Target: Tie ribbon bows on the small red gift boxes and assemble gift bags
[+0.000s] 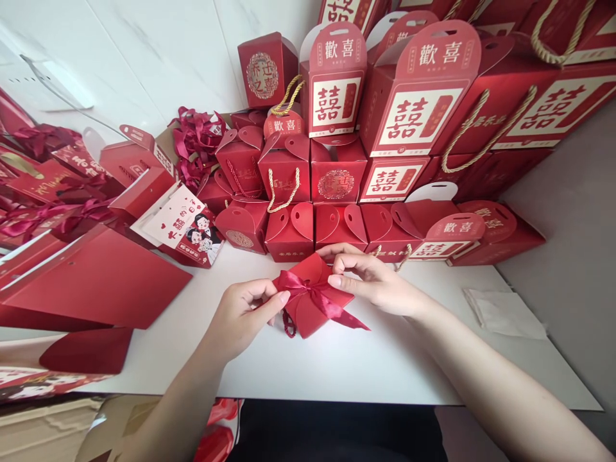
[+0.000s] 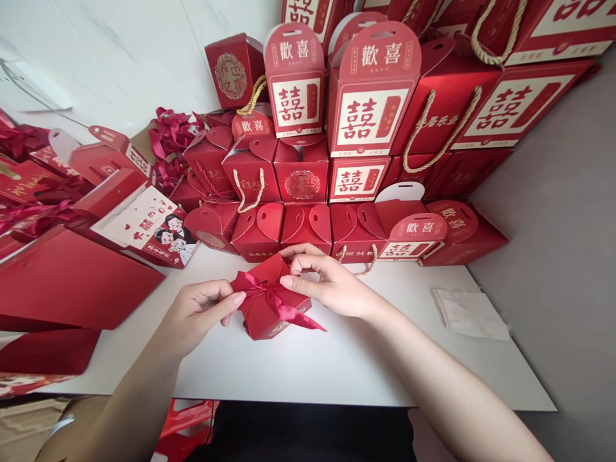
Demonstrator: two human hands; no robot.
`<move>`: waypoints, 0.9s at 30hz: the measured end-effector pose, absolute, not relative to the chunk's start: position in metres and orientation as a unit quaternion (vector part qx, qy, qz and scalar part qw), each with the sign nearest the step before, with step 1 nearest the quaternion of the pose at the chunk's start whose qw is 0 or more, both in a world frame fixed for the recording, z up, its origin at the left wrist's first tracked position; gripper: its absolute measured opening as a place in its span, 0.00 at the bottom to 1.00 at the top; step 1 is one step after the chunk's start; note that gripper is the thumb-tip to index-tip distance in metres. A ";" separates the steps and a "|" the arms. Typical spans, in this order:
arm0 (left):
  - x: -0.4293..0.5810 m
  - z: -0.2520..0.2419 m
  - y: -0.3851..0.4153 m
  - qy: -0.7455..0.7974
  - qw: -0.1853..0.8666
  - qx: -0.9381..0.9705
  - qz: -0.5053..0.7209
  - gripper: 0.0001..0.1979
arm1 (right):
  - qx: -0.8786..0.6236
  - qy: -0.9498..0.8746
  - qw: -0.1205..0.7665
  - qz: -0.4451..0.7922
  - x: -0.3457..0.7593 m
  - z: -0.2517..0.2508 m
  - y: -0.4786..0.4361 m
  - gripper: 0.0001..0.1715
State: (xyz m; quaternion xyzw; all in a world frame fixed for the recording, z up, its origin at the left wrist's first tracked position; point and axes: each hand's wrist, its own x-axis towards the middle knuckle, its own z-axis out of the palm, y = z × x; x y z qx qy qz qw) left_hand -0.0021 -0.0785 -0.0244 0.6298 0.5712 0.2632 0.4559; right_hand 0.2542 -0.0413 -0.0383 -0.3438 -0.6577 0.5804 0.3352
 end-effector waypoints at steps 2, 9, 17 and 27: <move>-0.002 -0.027 -0.076 0.564 0.473 0.624 0.264 0.20 | -0.354 -0.665 0.340 0.562 0.253 -0.042 -0.040 0.19; -0.009 -0.028 -0.070 0.529 0.538 0.615 0.231 0.20 | -0.381 -0.683 0.367 0.504 0.247 -0.044 -0.042 0.17; -0.007 -0.012 -0.082 0.535 0.398 0.703 0.245 0.08 | -0.351 -0.699 0.359 0.509 0.247 -0.033 -0.047 0.12; -0.007 -0.017 -0.085 0.553 0.438 0.680 0.201 0.17 | -0.344 -0.672 0.395 0.524 0.242 -0.034 -0.044 0.21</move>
